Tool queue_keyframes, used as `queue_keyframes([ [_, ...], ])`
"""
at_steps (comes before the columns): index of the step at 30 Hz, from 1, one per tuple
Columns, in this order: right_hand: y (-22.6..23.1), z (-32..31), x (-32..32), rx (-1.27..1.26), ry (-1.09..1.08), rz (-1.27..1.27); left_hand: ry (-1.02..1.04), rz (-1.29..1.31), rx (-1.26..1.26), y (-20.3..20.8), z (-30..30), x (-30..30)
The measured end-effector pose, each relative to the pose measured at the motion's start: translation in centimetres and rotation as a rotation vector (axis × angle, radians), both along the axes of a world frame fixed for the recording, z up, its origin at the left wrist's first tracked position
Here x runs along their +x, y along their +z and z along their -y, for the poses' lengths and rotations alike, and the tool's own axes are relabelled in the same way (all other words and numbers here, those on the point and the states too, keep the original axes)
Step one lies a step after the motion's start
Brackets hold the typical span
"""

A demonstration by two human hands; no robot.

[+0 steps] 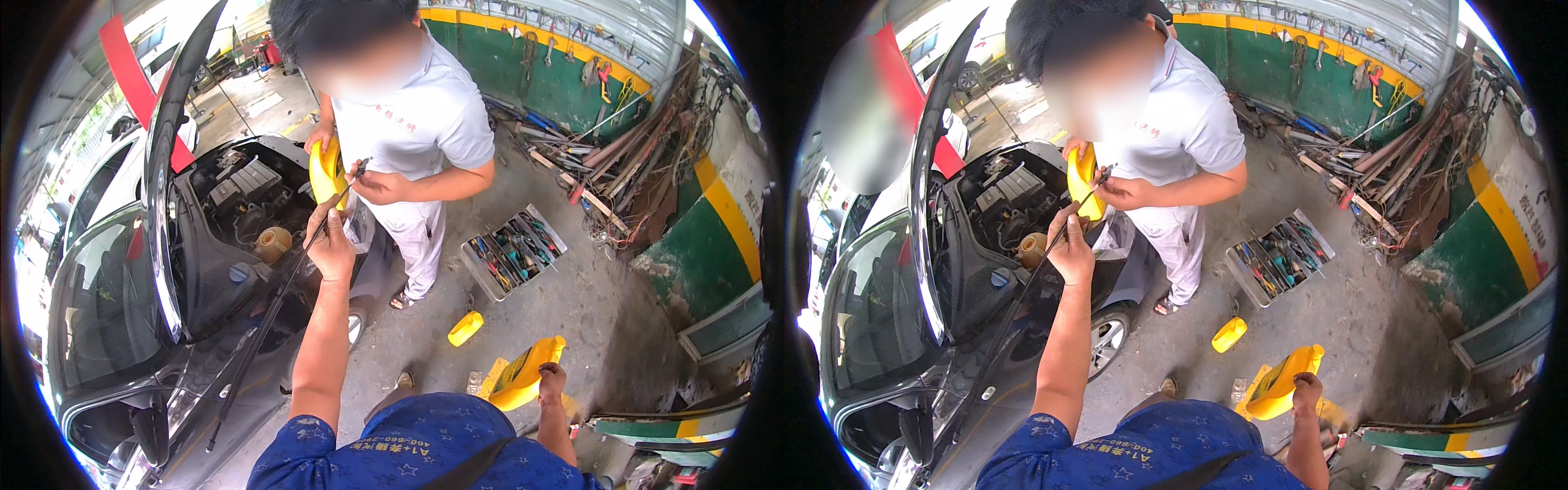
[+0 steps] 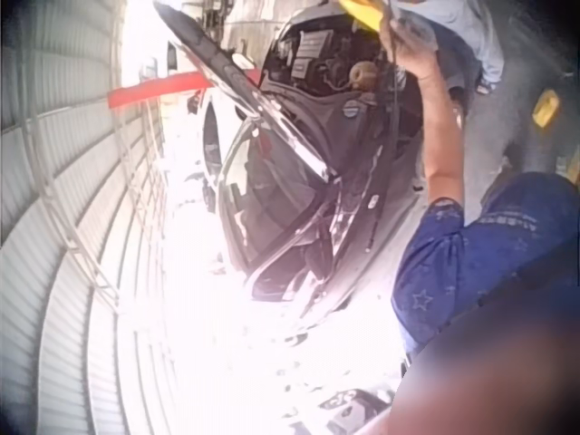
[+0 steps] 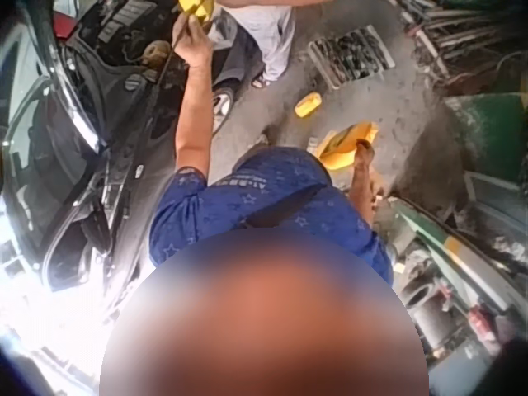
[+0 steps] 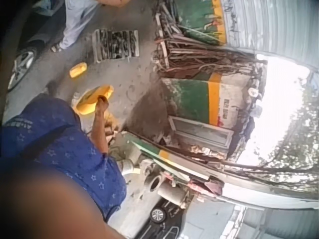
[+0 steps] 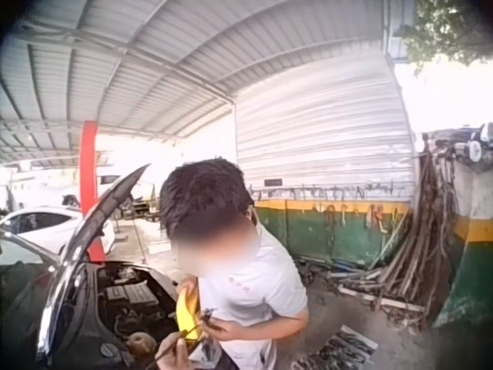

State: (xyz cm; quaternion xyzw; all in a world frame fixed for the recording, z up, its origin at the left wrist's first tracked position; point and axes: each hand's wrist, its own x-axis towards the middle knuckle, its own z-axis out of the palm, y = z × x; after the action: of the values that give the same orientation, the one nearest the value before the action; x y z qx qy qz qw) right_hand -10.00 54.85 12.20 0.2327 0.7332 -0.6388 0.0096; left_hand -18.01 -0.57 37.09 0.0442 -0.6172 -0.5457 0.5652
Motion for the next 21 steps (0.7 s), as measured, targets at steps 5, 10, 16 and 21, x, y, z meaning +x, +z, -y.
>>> queue_keyframes([
  [5, -1.5, -1.1, 0.7, 0.03, 0.024, 0.015, 0.04, 0.052, -0.035, 0.4, -1.5, 1.3],
  [10, -2.4, -1.4, 1.3, 0.018, 0.003, 0.035, 0.153, 0.038, -0.09, 0.6, -3.0, 3.3],
  [16, -3.5, -2.6, 3.1, -0.005, -0.043, 0.075, 0.261, 0.084, -0.012, -0.7, -5.2, 6.2],
  [21, -5.4, -5.8, 5.2, 0.022, -0.042, 0.099, 0.365, 0.092, 0.036, -0.2, -7.5, 6.0],
])
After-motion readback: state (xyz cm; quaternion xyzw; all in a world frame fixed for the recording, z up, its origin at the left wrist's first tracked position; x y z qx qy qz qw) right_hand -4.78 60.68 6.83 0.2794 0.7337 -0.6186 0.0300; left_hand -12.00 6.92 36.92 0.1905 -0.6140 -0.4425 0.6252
